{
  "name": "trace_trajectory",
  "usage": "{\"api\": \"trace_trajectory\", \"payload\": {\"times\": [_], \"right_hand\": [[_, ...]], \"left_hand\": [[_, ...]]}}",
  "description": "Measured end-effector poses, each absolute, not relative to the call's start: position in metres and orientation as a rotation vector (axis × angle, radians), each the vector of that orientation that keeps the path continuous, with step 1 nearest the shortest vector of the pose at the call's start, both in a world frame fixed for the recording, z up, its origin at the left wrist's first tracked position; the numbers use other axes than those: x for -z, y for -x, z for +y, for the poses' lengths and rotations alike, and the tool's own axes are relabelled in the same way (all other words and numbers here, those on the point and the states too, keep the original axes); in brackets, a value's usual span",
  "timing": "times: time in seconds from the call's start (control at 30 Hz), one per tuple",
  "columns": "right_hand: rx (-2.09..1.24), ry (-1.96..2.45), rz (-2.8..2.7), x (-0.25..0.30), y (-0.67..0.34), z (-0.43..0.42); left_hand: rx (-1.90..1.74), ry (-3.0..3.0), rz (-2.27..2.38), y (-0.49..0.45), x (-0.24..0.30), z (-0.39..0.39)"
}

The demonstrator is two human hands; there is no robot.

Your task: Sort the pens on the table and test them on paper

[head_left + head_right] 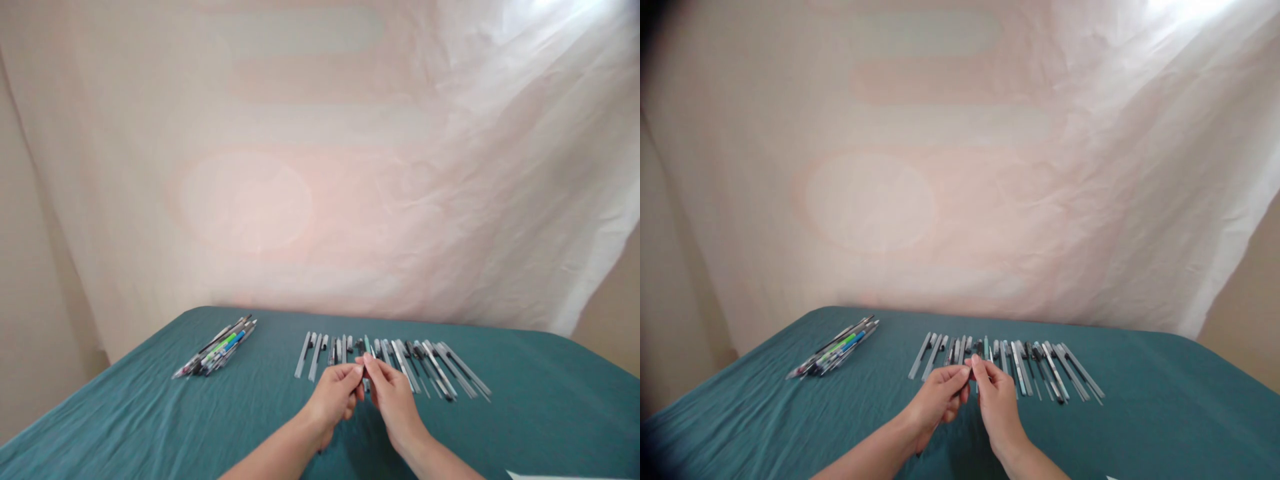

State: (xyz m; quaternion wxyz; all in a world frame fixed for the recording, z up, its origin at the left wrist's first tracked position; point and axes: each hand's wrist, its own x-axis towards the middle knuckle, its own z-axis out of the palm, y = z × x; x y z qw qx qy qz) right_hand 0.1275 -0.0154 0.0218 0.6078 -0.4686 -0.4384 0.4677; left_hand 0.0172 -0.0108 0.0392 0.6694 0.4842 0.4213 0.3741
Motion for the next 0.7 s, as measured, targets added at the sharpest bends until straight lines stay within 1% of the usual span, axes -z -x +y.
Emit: {"api": "trace_trajectory", "payload": {"times": [0.17, 0.4, 0.53, 0.7], "right_hand": [[-1.028, 1.128, -1.061, -0.022, -0.129, -0.014], [-1.136, 1.113, -0.926, -0.015, -0.130, -0.010], [-1.135, 1.078, -0.846, -0.012, -0.134, -0.005], [-1.145, 1.051, -0.753, -0.010, -0.135, -0.003]], "left_hand": [[-0.861, -1.101, 0.986, -0.020, -0.039, -0.013], [-0.815, -1.134, 0.996, -0.016, -0.034, -0.010], [-0.791, -1.188, 1.020, -0.017, -0.035, -0.011], [-0.905, -1.241, 1.075, -0.018, -0.034, -0.011]]}}
